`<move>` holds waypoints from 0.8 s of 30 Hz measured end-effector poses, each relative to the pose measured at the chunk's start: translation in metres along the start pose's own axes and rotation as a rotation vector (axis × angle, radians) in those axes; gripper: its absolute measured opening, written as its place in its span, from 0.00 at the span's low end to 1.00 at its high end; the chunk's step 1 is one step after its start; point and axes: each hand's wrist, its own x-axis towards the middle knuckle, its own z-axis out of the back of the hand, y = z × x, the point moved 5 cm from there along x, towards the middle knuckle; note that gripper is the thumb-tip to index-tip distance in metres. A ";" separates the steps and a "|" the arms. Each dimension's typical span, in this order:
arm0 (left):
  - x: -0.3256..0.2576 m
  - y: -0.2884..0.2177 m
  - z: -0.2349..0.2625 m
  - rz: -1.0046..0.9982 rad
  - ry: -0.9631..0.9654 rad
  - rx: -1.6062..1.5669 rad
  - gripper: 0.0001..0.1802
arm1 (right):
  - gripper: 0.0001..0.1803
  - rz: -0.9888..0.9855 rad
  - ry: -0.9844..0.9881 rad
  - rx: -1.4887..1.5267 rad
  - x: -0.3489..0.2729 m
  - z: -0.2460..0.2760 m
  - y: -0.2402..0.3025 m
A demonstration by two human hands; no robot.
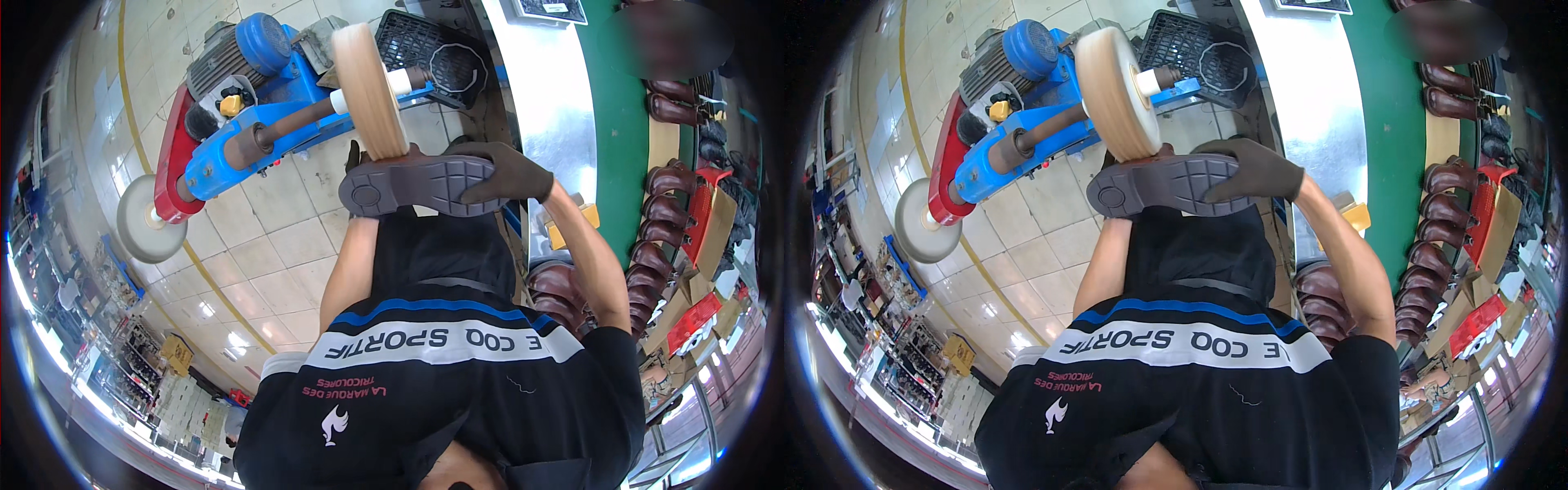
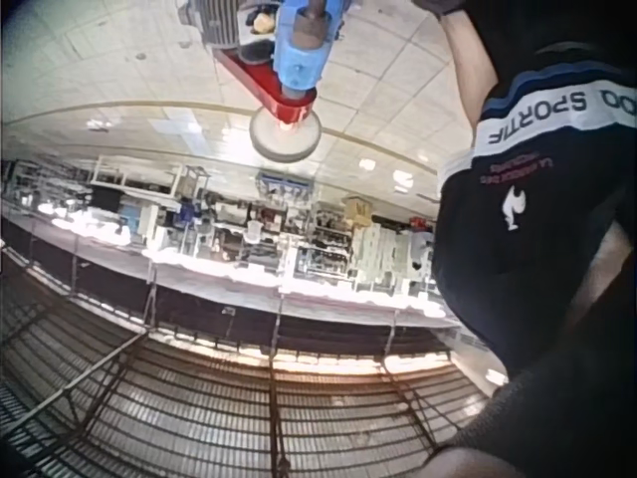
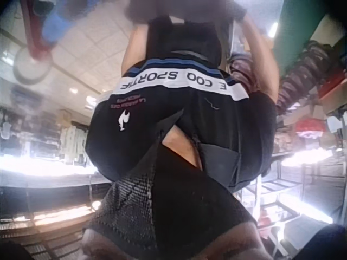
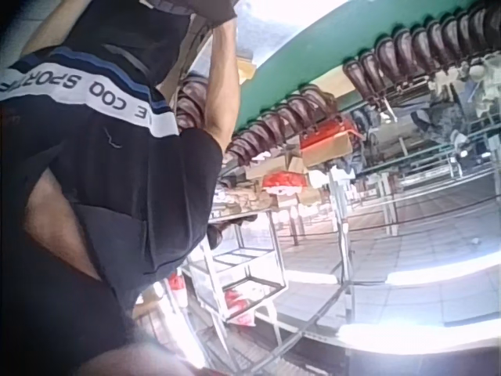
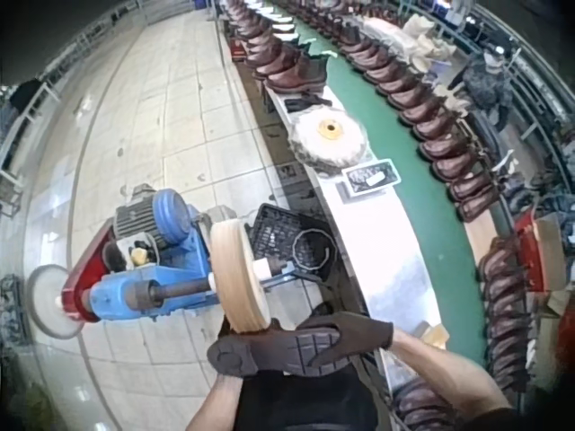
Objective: Polishing the leather uppers and soles of boots using a rotating buffer wheel.
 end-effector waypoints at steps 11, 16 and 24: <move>0.002 -0.021 -0.016 -0.099 0.241 -0.037 0.28 | 0.32 0.001 -0.222 -0.069 0.007 0.019 -0.002; -0.036 -0.082 -0.046 0.270 0.039 -0.687 0.25 | 0.32 0.100 -0.191 -0.113 0.007 0.006 0.007; -0.009 -0.039 -0.023 0.012 0.155 -0.465 0.25 | 0.33 0.039 -0.189 -0.110 0.014 0.024 0.010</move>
